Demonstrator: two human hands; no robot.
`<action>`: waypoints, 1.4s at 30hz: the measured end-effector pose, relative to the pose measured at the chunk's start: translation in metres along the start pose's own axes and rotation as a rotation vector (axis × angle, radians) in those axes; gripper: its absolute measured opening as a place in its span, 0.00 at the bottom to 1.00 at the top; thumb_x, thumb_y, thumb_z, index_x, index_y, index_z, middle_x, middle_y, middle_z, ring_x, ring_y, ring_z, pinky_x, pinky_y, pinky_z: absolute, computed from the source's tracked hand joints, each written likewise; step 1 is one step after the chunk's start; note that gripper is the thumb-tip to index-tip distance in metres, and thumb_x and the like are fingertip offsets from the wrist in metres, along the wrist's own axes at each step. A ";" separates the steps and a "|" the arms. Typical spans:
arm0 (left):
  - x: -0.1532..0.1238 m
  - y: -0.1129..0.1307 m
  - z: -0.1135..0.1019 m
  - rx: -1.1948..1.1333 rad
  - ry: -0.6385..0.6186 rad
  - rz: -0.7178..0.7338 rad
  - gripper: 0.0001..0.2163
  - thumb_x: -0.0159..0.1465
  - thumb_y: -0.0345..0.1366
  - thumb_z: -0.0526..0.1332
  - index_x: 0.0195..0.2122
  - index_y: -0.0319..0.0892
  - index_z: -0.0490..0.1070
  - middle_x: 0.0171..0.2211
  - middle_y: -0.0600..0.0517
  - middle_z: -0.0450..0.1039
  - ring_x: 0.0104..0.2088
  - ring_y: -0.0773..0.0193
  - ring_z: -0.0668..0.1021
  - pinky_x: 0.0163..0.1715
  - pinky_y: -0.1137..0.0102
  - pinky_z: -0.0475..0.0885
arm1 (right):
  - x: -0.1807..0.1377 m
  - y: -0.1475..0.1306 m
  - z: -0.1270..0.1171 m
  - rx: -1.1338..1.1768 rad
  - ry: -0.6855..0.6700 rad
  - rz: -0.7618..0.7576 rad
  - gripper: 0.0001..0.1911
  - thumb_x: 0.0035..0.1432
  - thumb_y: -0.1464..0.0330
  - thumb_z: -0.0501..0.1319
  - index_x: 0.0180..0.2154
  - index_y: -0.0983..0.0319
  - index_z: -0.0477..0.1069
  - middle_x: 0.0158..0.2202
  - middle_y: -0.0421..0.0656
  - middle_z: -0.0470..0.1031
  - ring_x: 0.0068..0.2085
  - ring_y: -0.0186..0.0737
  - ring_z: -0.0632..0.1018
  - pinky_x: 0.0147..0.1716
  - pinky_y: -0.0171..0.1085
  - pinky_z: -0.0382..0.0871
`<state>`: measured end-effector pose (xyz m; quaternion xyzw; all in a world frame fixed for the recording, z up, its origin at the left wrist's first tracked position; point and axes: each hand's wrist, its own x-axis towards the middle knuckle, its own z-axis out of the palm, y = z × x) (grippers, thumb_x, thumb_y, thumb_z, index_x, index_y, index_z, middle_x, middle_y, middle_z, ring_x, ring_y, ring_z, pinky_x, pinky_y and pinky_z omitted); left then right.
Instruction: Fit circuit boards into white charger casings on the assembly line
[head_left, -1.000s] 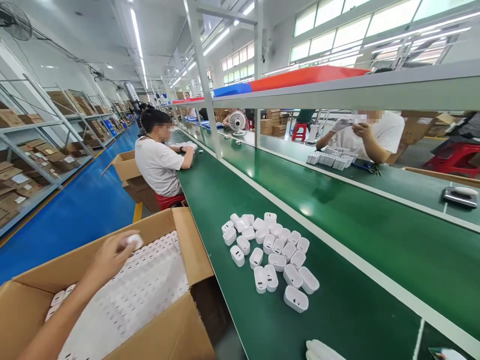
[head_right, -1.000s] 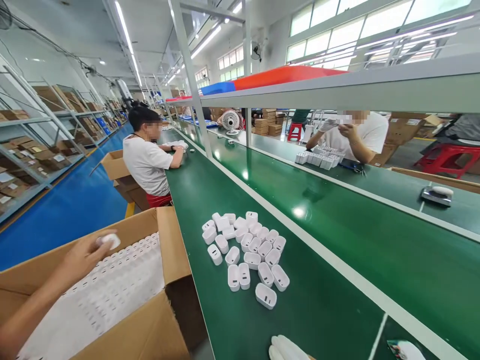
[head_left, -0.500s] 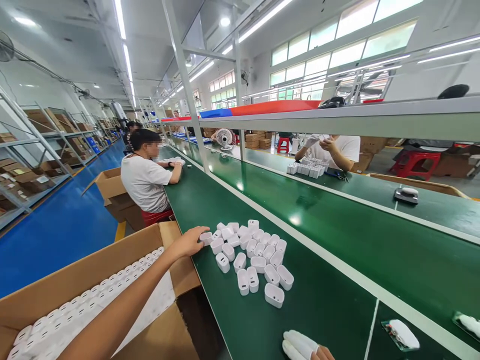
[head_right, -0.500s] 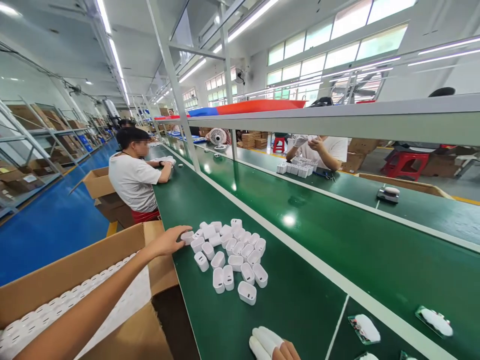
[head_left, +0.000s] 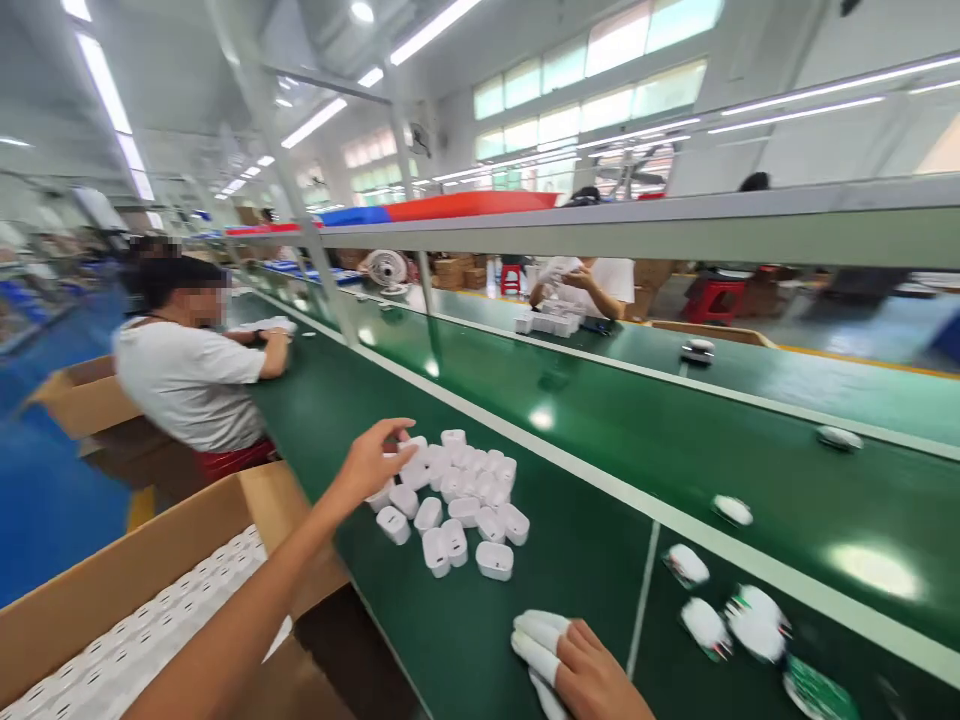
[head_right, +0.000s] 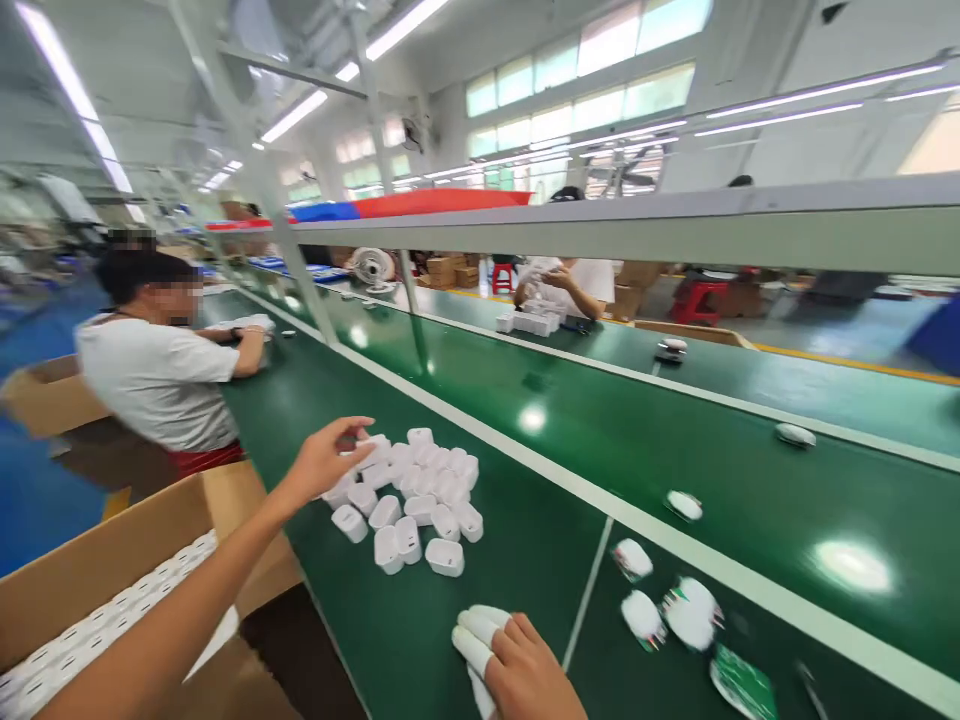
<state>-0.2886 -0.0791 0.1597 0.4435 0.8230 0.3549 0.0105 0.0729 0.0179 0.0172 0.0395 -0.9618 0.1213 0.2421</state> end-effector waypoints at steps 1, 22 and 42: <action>-0.002 0.010 0.000 -0.034 0.018 0.012 0.18 0.64 0.45 0.60 0.52 0.42 0.73 0.44 0.47 0.78 0.40 0.56 0.82 0.45 0.61 0.80 | 0.003 -0.005 -0.006 0.028 -0.013 0.067 0.24 0.66 0.74 0.53 0.61 0.60 0.68 0.47 0.50 0.80 0.47 0.47 0.80 0.49 0.42 0.74; -0.083 0.165 0.198 -0.272 -0.700 0.776 0.10 0.70 0.42 0.61 0.49 0.49 0.77 0.42 0.48 0.82 0.42 0.55 0.84 0.44 0.64 0.80 | -0.114 0.014 -0.154 -0.462 0.056 0.776 0.17 0.67 0.72 0.57 0.56 0.63 0.71 0.48 0.55 0.77 0.45 0.54 0.78 0.45 0.53 0.76; -0.103 0.146 0.204 -0.500 -0.739 0.655 0.12 0.72 0.42 0.58 0.51 0.47 0.77 0.46 0.47 0.81 0.49 0.55 0.80 0.52 0.61 0.76 | -0.132 -0.021 -0.137 -0.508 0.071 0.940 0.20 0.75 0.59 0.53 0.56 0.65 0.71 0.47 0.56 0.75 0.43 0.53 0.79 0.43 0.51 0.78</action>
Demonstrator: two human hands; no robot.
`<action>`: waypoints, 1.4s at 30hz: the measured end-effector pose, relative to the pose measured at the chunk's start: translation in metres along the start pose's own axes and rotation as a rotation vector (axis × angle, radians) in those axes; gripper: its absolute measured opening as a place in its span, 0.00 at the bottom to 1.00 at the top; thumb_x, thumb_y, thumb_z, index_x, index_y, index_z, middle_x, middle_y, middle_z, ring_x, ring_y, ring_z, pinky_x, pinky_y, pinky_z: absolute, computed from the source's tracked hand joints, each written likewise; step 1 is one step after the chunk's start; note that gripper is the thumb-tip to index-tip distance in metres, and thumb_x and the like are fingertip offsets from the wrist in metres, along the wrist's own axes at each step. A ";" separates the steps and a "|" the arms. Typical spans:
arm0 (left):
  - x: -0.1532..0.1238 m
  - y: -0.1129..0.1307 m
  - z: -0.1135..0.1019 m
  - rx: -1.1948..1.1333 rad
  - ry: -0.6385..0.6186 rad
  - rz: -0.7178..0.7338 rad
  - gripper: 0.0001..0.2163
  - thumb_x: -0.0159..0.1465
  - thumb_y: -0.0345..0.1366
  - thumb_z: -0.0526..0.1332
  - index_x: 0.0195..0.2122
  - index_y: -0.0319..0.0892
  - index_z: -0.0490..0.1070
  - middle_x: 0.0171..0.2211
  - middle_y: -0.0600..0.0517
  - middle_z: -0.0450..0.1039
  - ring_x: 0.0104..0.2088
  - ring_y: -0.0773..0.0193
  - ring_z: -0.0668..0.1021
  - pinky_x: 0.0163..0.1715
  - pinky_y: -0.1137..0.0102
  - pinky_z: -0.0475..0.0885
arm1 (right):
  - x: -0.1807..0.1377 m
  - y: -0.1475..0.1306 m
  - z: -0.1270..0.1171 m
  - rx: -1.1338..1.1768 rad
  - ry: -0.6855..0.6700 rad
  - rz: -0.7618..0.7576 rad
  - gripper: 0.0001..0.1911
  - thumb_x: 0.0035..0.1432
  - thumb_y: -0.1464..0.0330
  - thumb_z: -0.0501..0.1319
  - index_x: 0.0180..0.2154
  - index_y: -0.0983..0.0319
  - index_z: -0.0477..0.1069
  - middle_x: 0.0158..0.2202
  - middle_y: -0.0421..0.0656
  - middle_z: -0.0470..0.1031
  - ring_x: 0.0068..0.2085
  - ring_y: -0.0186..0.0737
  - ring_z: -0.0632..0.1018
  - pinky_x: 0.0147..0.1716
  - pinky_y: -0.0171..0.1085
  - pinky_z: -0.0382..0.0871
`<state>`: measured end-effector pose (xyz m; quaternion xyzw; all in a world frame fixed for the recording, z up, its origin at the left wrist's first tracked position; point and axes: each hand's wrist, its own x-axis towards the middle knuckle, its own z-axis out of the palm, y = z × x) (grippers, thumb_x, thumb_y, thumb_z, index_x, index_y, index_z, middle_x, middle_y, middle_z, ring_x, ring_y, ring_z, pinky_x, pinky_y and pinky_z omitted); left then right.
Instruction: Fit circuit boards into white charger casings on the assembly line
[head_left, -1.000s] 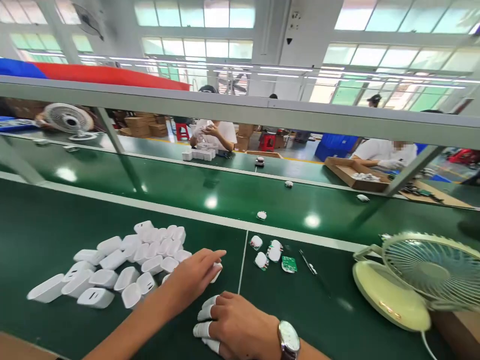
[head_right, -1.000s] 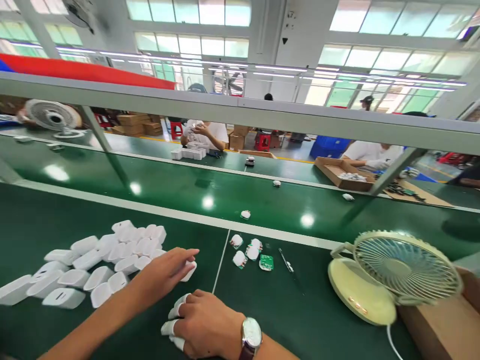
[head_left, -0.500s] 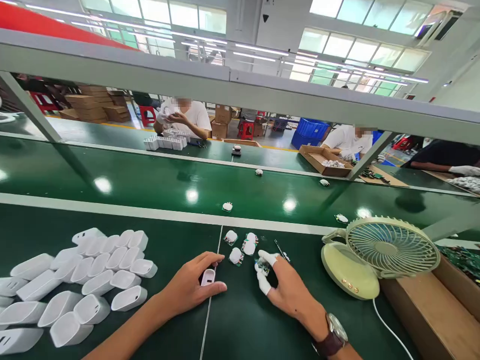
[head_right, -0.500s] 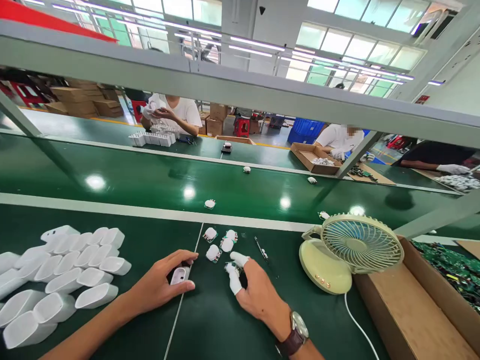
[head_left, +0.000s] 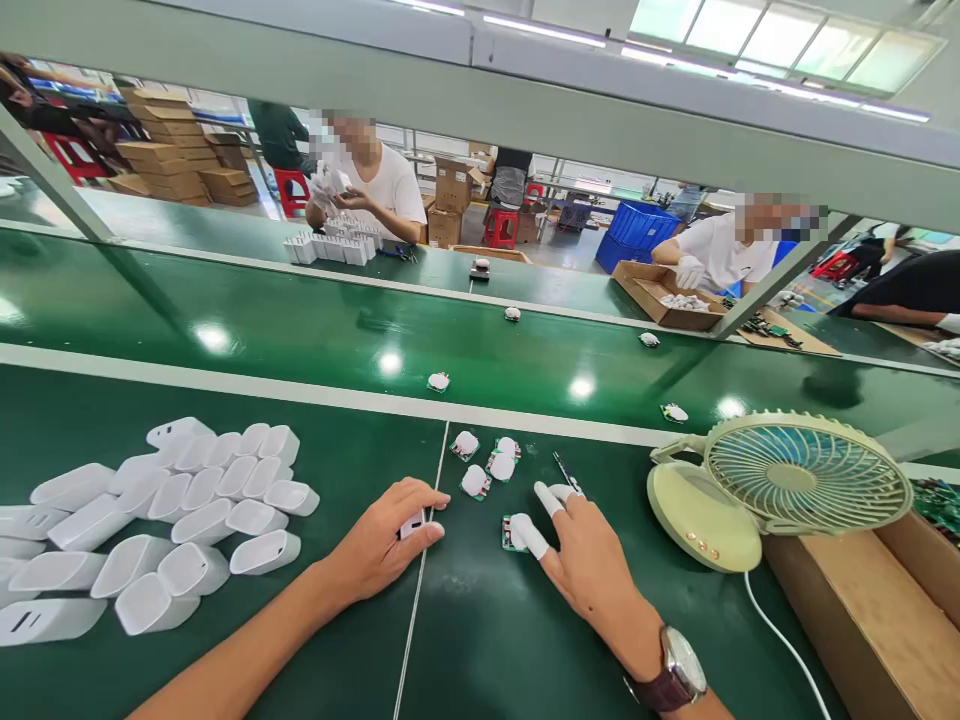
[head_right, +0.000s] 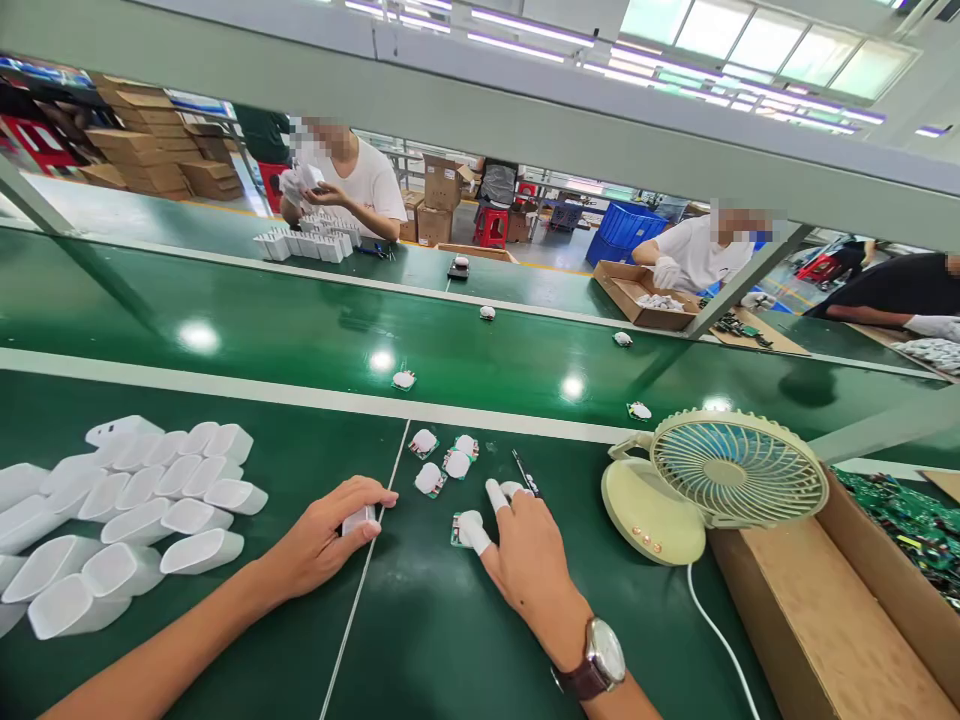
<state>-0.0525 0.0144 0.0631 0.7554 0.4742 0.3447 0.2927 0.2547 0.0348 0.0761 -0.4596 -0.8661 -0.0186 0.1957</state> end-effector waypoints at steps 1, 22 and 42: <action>0.000 0.000 0.000 0.011 -0.003 0.013 0.13 0.71 0.43 0.59 0.52 0.47 0.76 0.47 0.46 0.80 0.49 0.55 0.80 0.52 0.61 0.76 | -0.004 0.001 -0.002 0.054 -0.012 -0.056 0.20 0.75 0.60 0.53 0.60 0.65 0.67 0.51 0.56 0.74 0.48 0.53 0.78 0.47 0.51 0.78; -0.004 0.009 0.015 0.293 -0.034 0.270 0.11 0.66 0.31 0.67 0.49 0.43 0.72 0.46 0.45 0.74 0.45 0.53 0.76 0.45 0.57 0.75 | 0.005 -0.041 0.021 0.288 -0.015 -0.377 0.25 0.71 0.71 0.58 0.67 0.63 0.60 0.51 0.54 0.73 0.49 0.53 0.74 0.46 0.52 0.79; -0.003 0.004 0.016 0.293 -0.079 0.277 0.08 0.70 0.33 0.63 0.50 0.44 0.71 0.47 0.47 0.75 0.47 0.53 0.75 0.47 0.58 0.72 | 0.001 -0.050 0.017 0.224 -0.056 -0.330 0.29 0.69 0.71 0.60 0.69 0.59 0.58 0.50 0.52 0.74 0.48 0.53 0.74 0.45 0.51 0.77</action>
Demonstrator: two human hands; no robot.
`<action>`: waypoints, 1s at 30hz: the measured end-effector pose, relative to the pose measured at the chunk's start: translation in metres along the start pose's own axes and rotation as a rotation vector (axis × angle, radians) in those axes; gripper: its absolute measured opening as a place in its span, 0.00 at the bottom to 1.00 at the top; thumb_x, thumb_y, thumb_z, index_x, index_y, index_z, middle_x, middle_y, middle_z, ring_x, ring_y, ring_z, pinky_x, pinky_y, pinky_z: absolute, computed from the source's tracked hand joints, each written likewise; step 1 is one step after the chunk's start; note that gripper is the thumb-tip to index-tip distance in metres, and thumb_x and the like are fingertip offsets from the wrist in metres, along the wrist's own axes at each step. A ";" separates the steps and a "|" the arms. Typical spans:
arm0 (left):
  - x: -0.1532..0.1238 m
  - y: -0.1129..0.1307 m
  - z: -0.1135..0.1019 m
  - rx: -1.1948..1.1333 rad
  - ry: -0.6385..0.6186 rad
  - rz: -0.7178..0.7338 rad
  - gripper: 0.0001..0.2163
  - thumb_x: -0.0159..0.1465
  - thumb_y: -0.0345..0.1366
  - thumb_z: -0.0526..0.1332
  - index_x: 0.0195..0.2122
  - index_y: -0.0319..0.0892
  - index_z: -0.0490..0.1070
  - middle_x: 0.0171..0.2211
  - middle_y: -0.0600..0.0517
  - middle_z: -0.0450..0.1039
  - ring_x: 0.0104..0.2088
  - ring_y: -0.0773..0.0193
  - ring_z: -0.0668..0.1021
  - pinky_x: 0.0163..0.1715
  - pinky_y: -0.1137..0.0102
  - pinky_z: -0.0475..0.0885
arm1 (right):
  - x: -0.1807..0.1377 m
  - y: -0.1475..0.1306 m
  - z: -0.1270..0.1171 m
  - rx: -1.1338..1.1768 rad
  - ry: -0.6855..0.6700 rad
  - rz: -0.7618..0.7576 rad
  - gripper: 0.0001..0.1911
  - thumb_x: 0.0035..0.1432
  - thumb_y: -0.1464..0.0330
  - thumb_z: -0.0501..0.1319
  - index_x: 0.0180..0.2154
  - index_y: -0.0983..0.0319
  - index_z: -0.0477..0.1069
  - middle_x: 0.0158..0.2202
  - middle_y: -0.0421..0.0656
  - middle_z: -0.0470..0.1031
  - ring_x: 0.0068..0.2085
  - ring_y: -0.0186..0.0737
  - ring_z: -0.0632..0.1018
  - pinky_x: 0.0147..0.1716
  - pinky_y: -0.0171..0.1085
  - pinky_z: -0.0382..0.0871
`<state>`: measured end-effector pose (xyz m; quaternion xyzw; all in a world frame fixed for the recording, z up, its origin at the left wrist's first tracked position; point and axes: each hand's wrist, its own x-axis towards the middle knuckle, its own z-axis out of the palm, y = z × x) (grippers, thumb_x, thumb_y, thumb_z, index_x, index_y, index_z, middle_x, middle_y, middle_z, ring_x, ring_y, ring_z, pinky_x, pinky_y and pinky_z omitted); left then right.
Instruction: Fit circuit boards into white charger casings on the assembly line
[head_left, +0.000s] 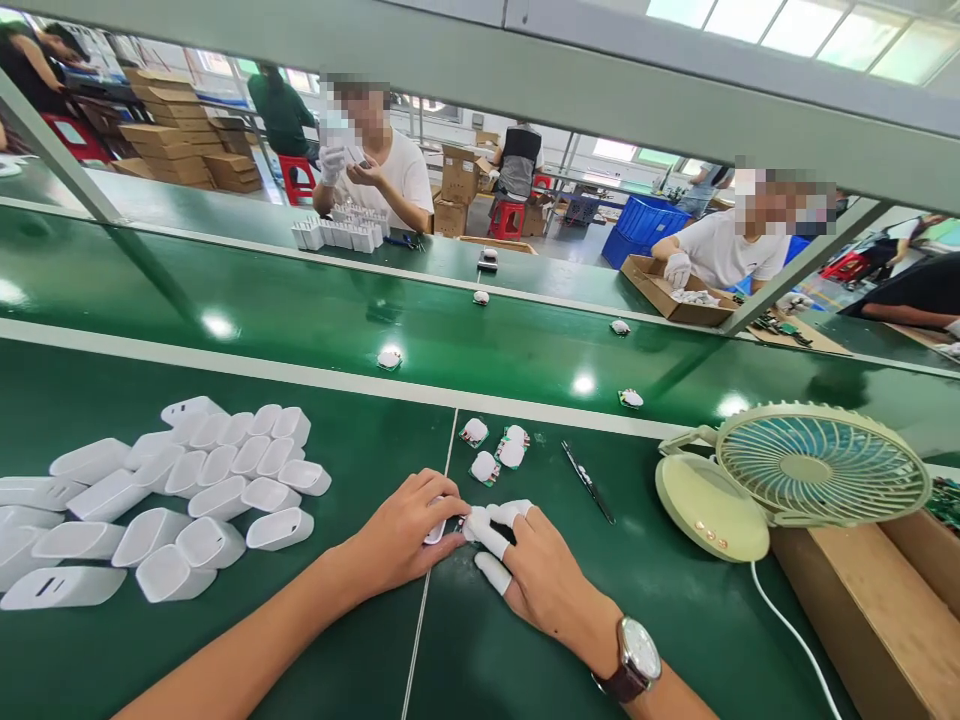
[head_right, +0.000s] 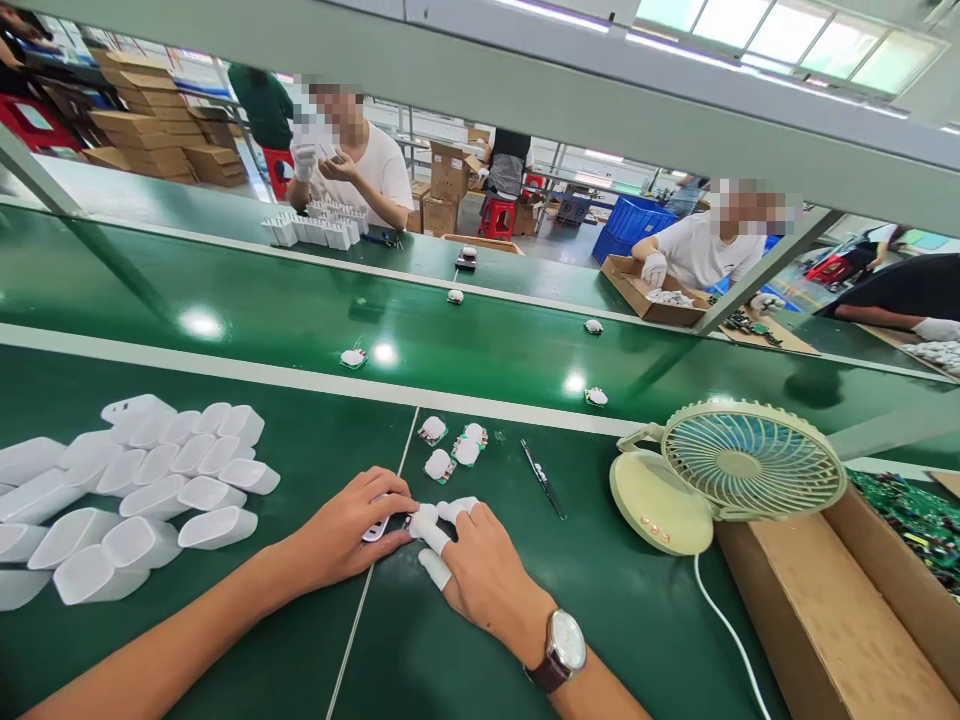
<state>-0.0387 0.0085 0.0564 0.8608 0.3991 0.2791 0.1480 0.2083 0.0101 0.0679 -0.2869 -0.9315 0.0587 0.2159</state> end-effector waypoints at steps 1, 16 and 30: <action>0.000 0.000 0.000 0.001 0.000 0.003 0.08 0.70 0.33 0.63 0.50 0.45 0.71 0.46 0.47 0.75 0.47 0.53 0.75 0.47 0.58 0.72 | 0.000 0.000 0.000 0.024 0.011 0.016 0.29 0.70 0.71 0.60 0.69 0.59 0.58 0.51 0.52 0.74 0.48 0.53 0.74 0.46 0.51 0.77; -0.010 -0.003 -0.028 -0.252 -0.097 -0.164 0.51 0.51 0.30 0.77 0.72 0.51 0.49 0.63 0.42 0.65 0.62 0.46 0.71 0.61 0.46 0.71 | 0.025 0.000 0.009 -0.106 0.029 0.086 0.13 0.64 0.67 0.65 0.49 0.63 0.72 0.38 0.47 0.73 0.38 0.47 0.72 0.37 0.44 0.70; -0.005 -0.010 -0.025 -0.128 0.018 -0.278 0.36 0.51 0.47 0.79 0.58 0.47 0.68 0.45 0.51 0.70 0.40 0.57 0.77 0.43 0.60 0.79 | 0.016 0.002 0.008 0.212 0.260 0.082 0.25 0.68 0.76 0.55 0.64 0.61 0.61 0.46 0.50 0.75 0.44 0.48 0.77 0.42 0.48 0.78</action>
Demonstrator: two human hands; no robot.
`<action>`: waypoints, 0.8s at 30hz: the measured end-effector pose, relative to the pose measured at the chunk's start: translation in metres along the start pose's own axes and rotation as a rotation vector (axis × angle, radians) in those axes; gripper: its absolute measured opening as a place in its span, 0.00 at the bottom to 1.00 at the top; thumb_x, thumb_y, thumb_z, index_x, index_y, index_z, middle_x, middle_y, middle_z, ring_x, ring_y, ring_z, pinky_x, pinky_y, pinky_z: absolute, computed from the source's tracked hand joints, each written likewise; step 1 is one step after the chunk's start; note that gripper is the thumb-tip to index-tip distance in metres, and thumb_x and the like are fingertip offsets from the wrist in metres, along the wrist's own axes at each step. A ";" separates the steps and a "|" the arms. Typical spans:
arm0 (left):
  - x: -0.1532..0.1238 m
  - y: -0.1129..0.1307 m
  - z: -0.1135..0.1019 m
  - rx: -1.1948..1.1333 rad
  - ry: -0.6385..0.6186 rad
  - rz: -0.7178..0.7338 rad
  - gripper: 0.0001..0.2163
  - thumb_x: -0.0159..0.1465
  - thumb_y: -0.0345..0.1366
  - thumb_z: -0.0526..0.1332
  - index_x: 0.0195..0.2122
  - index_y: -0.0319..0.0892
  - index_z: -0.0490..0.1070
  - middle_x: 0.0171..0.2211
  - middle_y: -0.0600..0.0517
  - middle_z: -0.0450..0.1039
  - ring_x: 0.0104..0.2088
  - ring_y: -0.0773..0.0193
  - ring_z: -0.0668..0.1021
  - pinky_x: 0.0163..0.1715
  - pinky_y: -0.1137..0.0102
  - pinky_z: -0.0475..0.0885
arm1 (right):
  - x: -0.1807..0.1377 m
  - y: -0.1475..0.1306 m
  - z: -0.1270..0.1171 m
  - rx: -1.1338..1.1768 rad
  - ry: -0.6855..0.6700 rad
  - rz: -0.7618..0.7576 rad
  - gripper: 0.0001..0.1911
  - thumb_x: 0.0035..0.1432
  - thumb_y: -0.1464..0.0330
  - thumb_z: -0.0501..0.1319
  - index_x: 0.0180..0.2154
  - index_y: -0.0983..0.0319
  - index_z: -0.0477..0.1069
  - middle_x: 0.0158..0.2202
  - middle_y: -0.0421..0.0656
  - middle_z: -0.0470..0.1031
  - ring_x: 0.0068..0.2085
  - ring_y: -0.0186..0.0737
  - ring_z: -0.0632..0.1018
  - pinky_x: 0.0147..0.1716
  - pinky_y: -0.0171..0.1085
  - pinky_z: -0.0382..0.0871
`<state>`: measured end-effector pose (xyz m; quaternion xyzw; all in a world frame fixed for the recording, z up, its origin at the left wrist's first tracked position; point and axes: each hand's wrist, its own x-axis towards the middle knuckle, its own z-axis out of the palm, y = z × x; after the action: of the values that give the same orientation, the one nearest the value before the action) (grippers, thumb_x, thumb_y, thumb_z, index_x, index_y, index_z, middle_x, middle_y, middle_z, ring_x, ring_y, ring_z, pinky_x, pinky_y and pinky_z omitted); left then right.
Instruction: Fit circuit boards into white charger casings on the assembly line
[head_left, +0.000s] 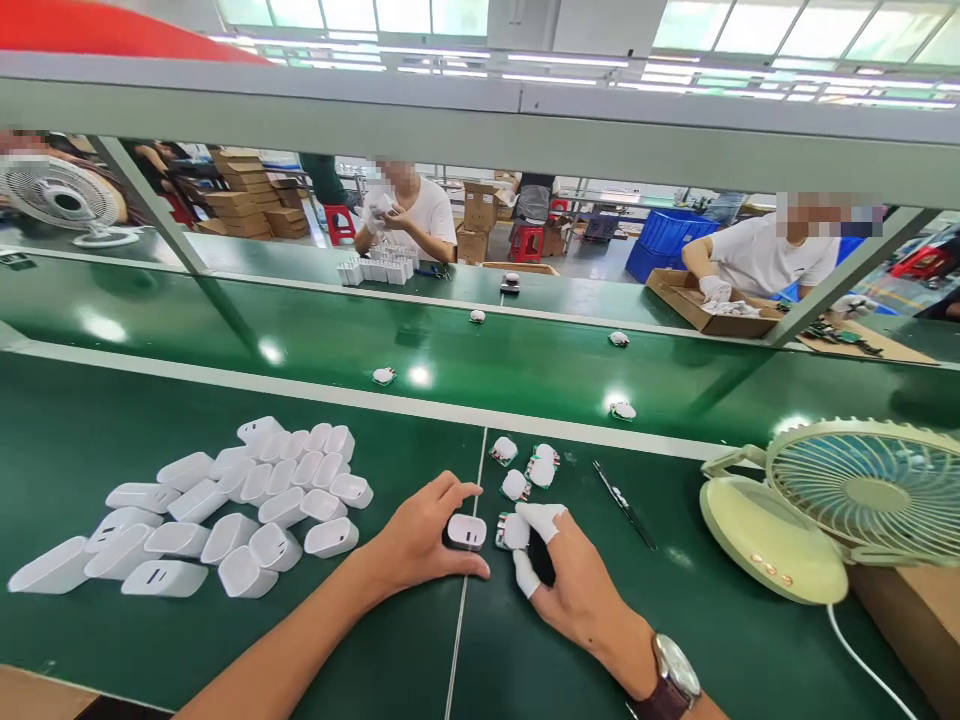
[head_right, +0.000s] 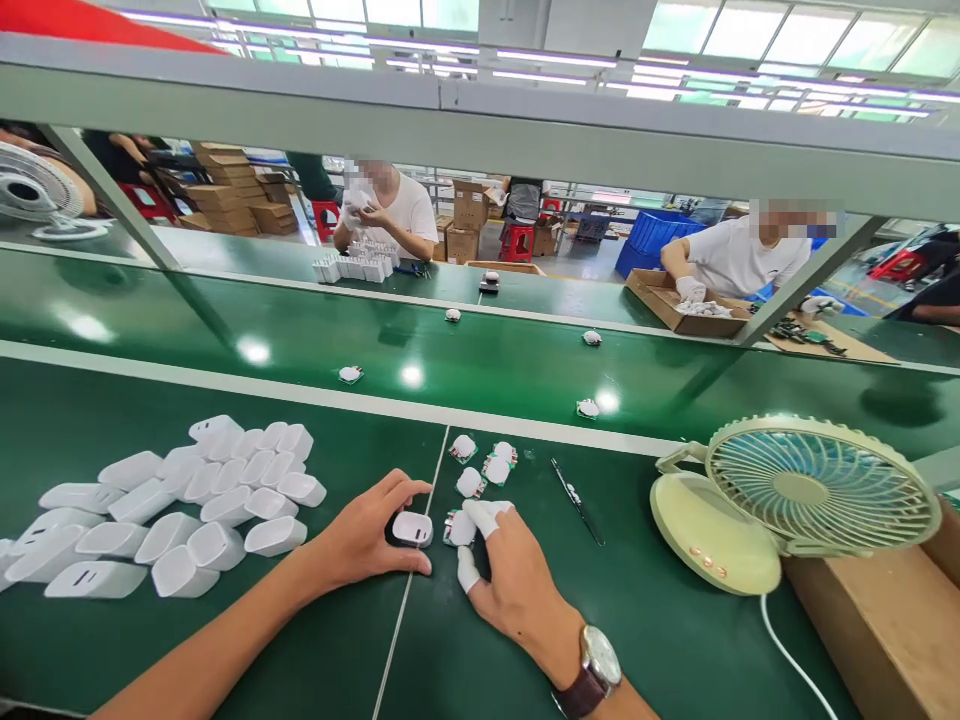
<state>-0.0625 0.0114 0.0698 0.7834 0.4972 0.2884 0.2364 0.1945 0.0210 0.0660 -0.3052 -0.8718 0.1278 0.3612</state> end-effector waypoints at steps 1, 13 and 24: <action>0.000 0.000 -0.001 -0.017 -0.005 0.007 0.38 0.49 0.47 0.79 0.59 0.47 0.67 0.47 0.50 0.70 0.40 0.58 0.77 0.43 0.60 0.79 | 0.001 0.000 -0.002 0.026 0.018 0.010 0.24 0.68 0.76 0.54 0.64 0.61 0.62 0.47 0.51 0.74 0.45 0.48 0.77 0.43 0.48 0.78; 0.002 0.004 0.005 -0.114 -0.084 0.046 0.27 0.53 0.44 0.79 0.51 0.45 0.73 0.45 0.48 0.76 0.44 0.56 0.78 0.44 0.63 0.77 | -0.002 -0.008 -0.009 0.133 0.168 -0.023 0.30 0.66 0.76 0.59 0.67 0.60 0.59 0.50 0.52 0.75 0.47 0.50 0.79 0.45 0.50 0.80; 0.002 0.014 0.014 0.115 0.086 0.321 0.20 0.64 0.42 0.70 0.54 0.42 0.70 0.45 0.44 0.74 0.41 0.56 0.75 0.42 0.62 0.76 | -0.001 -0.017 0.002 0.119 0.144 -0.063 0.31 0.65 0.77 0.59 0.68 0.60 0.58 0.48 0.51 0.76 0.45 0.47 0.79 0.41 0.45 0.81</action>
<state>-0.0434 0.0066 0.0690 0.8519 0.3911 0.3268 0.1209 0.1858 0.0071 0.0712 -0.2638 -0.8437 0.1458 0.4443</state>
